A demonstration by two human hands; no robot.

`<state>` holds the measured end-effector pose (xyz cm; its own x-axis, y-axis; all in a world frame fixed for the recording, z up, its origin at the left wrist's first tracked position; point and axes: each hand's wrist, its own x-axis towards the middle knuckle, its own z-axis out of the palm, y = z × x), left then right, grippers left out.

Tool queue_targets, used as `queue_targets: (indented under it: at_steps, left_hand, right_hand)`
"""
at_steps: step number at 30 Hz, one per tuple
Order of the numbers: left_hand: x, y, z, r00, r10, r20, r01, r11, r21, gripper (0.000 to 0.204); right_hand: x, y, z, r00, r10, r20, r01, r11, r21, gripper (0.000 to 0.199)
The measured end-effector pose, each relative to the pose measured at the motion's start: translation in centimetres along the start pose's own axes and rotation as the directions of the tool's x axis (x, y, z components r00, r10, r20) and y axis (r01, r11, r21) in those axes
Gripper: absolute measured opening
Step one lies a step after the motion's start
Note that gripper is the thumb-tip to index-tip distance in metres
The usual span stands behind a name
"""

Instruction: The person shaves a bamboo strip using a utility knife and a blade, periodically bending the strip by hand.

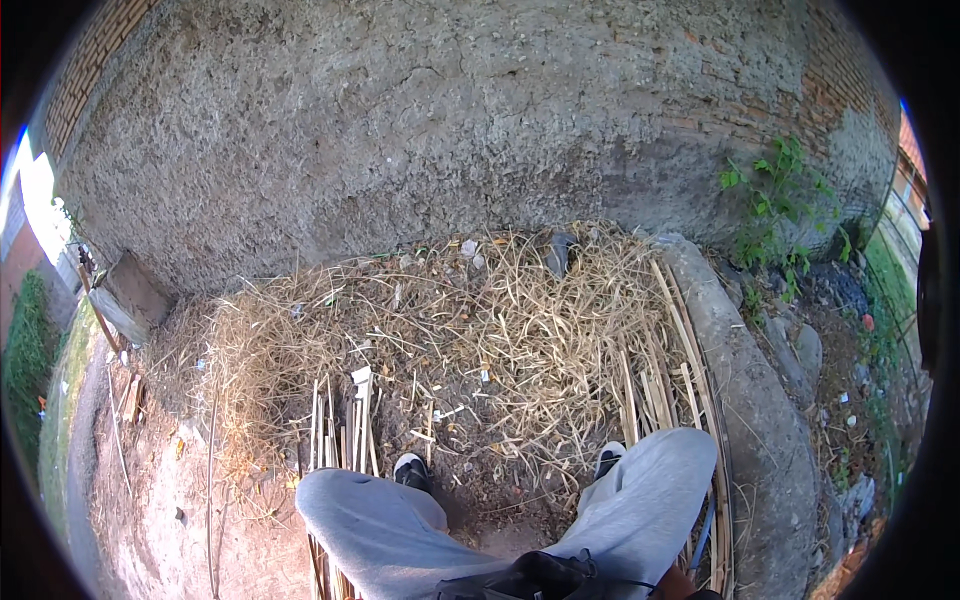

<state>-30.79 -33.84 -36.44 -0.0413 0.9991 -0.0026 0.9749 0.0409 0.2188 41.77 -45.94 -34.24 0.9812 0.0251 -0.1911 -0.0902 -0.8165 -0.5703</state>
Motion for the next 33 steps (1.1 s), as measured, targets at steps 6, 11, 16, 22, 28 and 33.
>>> queue_targets:
  at_steps: [6, 11, 16, 22, 28, 33]
  left_hand:
    - [-0.8, -0.8, 0.2, 0.984, 0.011, 0.179, -0.001, 0.999, -0.053, 0.015]
    - [-1.0, -0.3, 0.0, 0.951, -0.199, 0.235, 0.231, 0.966, -0.115, 0.017]
    - [-0.7, -2.0, -0.4, 0.991, 0.023, 0.132, 0.001, 0.983, -0.182, 0.021]
    - [-1.9, -1.6, 0.9, 0.999, -0.008, 0.031, 0.012, 0.991, -0.131, 0.019]
    - [-0.6, -0.5, 0.3, 0.944, -0.159, 0.288, 0.175, 0.984, -0.029, 0.019]
    - [-1.0, -1.0, 0.1, 0.962, -0.169, 0.212, 0.176, 0.984, -0.016, 0.019]
  right_hand:
    - [-0.4, -0.1, -0.1, 1.000, -0.013, 0.002, 0.013, 1.000, 0.008, 0.032]
    - [-0.8, 0.6, -0.5, 1.000, -0.008, -0.003, 0.008, 1.000, 0.014, 0.032]
    - [-1.4, 1.5, -1.0, 1.000, 0.001, -0.003, -0.001, 1.000, 0.025, 0.032]
    - [-2.0, 2.1, -1.4, 0.999, -0.052, 0.005, 0.052, 0.997, 0.050, 0.032]
    - [-2.8, 4.8, -3.2, 0.976, -0.216, 0.031, 0.209, 0.966, 0.152, 0.032]
    - [-1.1, 5.7, -5.5, 0.890, -0.332, 0.313, 0.341, 0.940, 0.028, 0.032]
